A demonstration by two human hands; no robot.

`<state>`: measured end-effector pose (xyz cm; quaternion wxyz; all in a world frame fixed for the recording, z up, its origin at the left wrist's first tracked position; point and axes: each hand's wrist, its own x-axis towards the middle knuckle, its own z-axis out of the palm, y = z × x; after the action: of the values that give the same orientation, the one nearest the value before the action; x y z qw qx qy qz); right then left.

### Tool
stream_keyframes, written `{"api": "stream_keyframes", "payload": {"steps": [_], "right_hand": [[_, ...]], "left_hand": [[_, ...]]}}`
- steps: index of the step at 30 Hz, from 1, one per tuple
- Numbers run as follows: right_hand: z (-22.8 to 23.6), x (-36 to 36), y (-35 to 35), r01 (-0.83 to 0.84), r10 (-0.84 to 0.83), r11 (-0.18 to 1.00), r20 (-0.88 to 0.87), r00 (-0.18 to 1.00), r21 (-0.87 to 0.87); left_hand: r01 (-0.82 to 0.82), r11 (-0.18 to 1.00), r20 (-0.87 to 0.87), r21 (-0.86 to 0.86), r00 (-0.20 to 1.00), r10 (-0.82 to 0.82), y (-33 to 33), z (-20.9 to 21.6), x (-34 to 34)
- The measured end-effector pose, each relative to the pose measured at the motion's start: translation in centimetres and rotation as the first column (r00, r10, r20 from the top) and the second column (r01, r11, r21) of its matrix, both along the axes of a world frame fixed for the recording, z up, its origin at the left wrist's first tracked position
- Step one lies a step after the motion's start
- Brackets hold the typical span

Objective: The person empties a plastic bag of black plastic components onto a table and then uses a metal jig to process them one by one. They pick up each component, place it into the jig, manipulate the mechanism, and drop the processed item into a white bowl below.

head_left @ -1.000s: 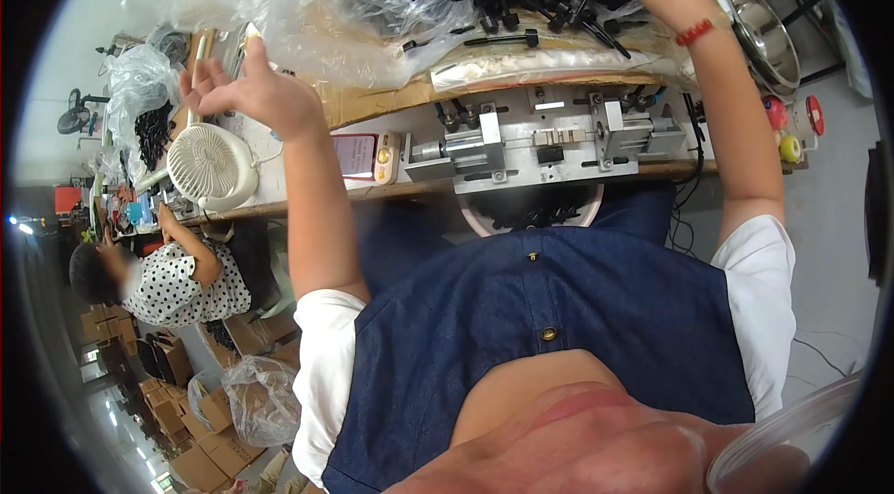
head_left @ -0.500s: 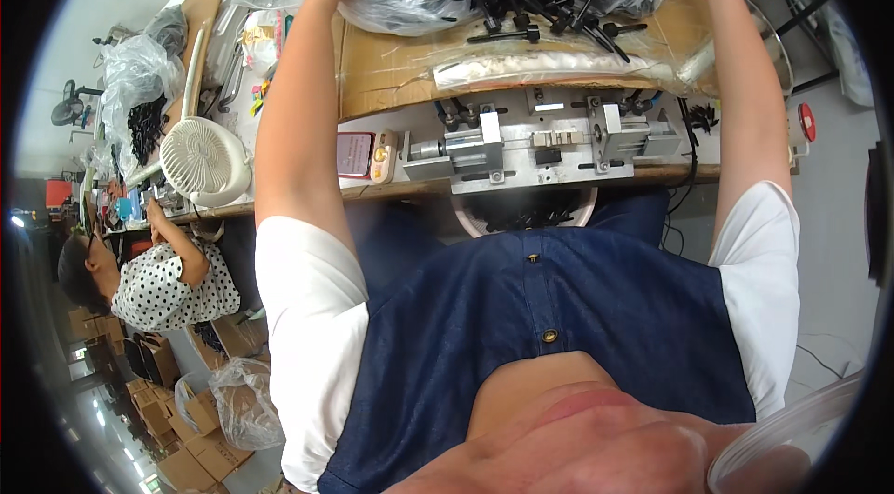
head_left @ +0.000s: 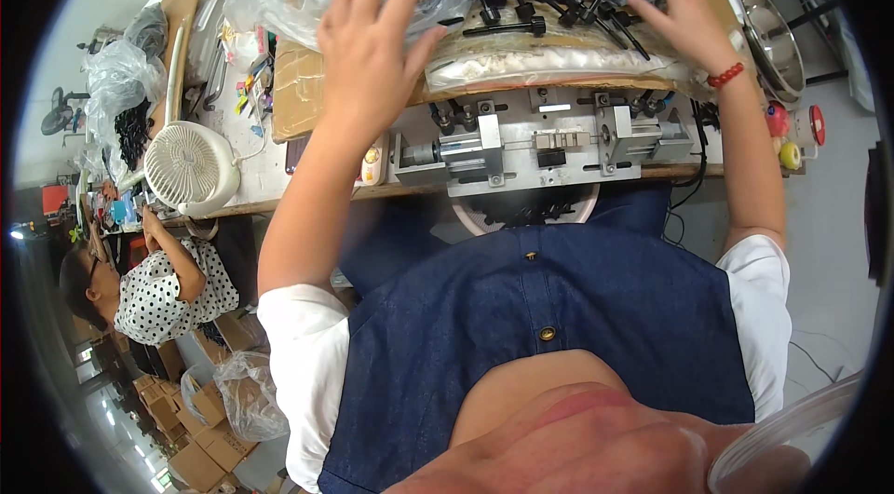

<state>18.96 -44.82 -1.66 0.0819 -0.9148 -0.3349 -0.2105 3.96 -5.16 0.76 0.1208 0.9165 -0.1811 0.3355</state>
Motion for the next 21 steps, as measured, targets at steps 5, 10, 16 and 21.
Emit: {"api": "stream_keyframes", "payload": {"steps": [5, 10, 16, 21], "right_hand": [[-2.5, 2.9, -1.2, -0.053, 0.054, 0.998, 0.050, 0.997, -0.028], [2.2, 3.2, -0.8, 0.101, -0.161, 0.956, -0.205, 0.966, -0.274], [8.3, -7.2, 5.6, 0.250, -0.255, 0.967, -0.093, 0.963, -0.055], [0.7, -5.8, 8.3, -0.094, 0.090, 0.995, 0.157, 0.984, 0.022]], "left_hand": [[0.087, 0.996, -0.121, 0.015, 0.989, -0.084, 3.1, -2.7, 4.2], [0.164, 0.986, -0.185, 0.004, 0.970, -0.160, 5.5, -1.7, 5.0], [0.082, 0.995, -0.024, 0.059, 0.996, -0.081, 2.1, 1.8, 1.1], [0.237, 0.971, 0.094, -0.027, 0.968, -0.234, -4.8, 1.4, 3.2]]}}
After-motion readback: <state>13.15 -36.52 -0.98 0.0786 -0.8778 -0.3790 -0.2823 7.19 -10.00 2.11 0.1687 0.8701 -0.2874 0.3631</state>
